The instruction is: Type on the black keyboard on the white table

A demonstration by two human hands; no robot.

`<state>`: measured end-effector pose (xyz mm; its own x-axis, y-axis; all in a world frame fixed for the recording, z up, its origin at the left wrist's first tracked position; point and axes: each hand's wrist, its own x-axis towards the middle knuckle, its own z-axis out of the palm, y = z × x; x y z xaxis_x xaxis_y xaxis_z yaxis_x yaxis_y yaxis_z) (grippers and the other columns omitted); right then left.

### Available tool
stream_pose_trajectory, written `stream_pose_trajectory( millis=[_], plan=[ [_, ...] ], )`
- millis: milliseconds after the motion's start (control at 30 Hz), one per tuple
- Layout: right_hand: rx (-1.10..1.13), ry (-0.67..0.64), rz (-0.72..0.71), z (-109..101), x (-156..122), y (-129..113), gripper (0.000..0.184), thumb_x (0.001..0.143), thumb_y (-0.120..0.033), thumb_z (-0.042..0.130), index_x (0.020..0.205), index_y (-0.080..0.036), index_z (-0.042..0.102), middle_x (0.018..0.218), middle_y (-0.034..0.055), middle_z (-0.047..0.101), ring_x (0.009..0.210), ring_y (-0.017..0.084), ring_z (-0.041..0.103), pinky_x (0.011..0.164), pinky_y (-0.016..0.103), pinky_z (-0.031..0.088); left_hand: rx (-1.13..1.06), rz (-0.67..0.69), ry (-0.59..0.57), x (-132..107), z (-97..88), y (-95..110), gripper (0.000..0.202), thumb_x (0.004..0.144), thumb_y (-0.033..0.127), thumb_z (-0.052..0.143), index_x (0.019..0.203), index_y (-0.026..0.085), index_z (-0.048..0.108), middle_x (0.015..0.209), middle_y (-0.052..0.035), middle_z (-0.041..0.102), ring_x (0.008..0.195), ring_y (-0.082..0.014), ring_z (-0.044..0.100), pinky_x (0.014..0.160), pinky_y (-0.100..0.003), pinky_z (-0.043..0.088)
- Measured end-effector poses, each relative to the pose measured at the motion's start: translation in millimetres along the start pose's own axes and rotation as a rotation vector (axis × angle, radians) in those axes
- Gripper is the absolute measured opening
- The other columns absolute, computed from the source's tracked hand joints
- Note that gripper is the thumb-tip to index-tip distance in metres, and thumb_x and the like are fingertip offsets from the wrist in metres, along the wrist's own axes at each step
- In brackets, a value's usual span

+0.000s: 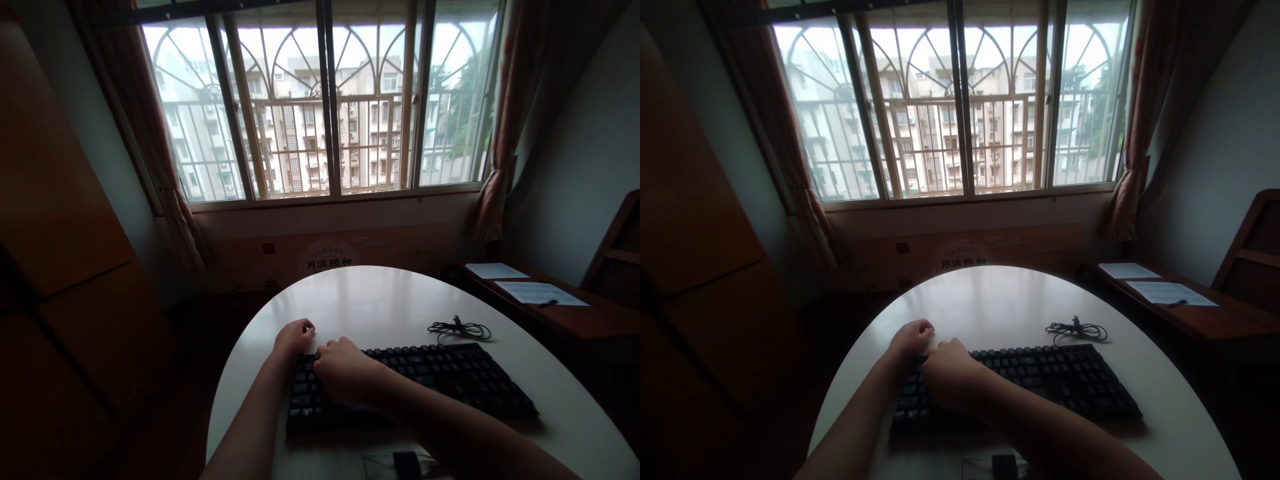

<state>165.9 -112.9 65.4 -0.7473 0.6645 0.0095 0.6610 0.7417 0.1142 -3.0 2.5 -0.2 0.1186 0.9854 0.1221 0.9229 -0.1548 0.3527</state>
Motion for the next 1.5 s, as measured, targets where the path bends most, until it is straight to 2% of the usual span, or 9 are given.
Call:
stream_pose_trajectory(
  millis=[600,1100,1300,1500],
  plan=[
    [0.005,-0.028,0.009,-2.9,-1.4,-0.1,0.016,0.079,-0.022,0.058,0.090,-0.017,0.068,0.093,0.0104,0.066,0.079,0.025,0.061,0.067,0.037,0.048,-0.022,-0.013,-0.004,2.2,3.7,-1.7,0.023,0.082,0.034,0.053,0.093,0.024,0.071,0.092,-0.0023,0.071,0.083,-0.0170,0.062,0.069,-0.023,0.042],
    [0.013,-0.031,0.007,-2.2,-1.4,0.8,0.018,0.080,-0.020,0.056,0.093,-0.016,0.067,0.096,0.0108,0.066,0.080,0.026,0.060,0.067,0.039,0.049,-0.020,-0.009,-0.002,2.5,4.9,-3.1,0.024,0.081,0.037,0.051,0.091,0.025,0.070,0.088,-0.0013,0.071,0.077,-0.0169,0.061,0.060,-0.024,0.038],
    [0.006,-0.006,-0.004,5.1,1.6,3.4,0.016,0.080,-0.021,0.056,0.091,-0.017,0.067,0.095,0.0111,0.066,0.079,0.026,0.060,0.065,0.038,0.048,-0.016,-0.013,0.003,2.2,5.1,-2.8,0.024,0.082,0.036,0.051,0.091,0.025,0.070,0.088,-0.0013,0.071,0.077,-0.0167,0.061,0.061,-0.024,0.038],
    [0.005,-0.010,0.001,0.8,-0.3,2.3,0.017,0.079,-0.021,0.057,0.092,-0.016,0.067,0.095,0.0102,0.066,0.080,0.026,0.061,0.066,0.039,0.050,-0.009,-0.007,-0.001,4.2,6.2,-4.5,0.025,0.082,0.037,0.052,0.092,0.025,0.070,0.088,-0.0013,0.071,0.078,-0.0164,0.061,0.061,-0.024,0.039]
  ],
)
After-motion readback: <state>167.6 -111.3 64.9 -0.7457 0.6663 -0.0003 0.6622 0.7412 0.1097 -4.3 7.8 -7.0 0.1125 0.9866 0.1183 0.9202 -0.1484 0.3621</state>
